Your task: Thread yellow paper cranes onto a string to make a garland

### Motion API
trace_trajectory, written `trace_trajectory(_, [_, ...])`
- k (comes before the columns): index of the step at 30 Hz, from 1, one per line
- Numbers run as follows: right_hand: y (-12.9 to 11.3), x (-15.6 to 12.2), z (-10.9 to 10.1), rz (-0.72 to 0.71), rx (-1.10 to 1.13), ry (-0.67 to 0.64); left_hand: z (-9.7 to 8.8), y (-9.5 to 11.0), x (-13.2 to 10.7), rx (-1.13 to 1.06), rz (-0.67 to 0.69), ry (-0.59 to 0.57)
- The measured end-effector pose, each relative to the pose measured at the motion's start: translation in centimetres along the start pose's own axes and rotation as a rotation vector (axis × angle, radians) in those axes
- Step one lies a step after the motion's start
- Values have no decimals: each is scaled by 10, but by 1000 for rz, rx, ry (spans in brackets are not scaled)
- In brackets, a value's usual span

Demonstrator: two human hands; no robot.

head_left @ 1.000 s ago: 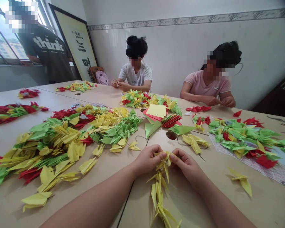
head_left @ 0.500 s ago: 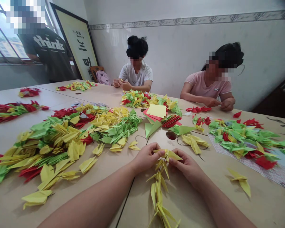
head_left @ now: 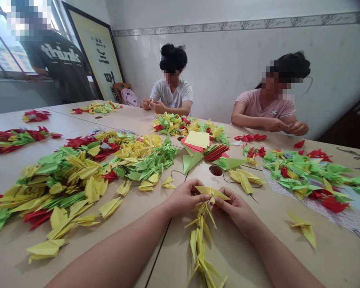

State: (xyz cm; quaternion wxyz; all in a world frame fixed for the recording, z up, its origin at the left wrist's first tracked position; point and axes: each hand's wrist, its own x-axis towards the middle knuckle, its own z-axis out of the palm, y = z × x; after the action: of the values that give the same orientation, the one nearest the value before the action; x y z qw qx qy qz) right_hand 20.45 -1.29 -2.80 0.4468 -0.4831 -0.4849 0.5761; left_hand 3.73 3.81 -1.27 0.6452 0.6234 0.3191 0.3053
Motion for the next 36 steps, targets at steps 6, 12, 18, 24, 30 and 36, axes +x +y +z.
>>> trace_trajectory(6, [-3,-1,2,-7,-4,-23,-1,-3,0,-17,13,-22])
trace_trajectory(12, [-5,-2,1,-6,-15,15,0,-4,1,-12,14,-10])
trace_trajectory(18, [-7,-1,3,-35,61,131,-2,-2,-1,159,89,96])
trace_trajectory(24, [1,5,5,-30,50,254,-4,-6,-3,455,68,-62])
trace_trajectory(30, [9,8,0,-190,-260,490,-1,-6,-3,610,100,-26])
trace_trajectory(36, [-2,-2,-5,-325,-542,634,2,-3,-3,775,206,8])
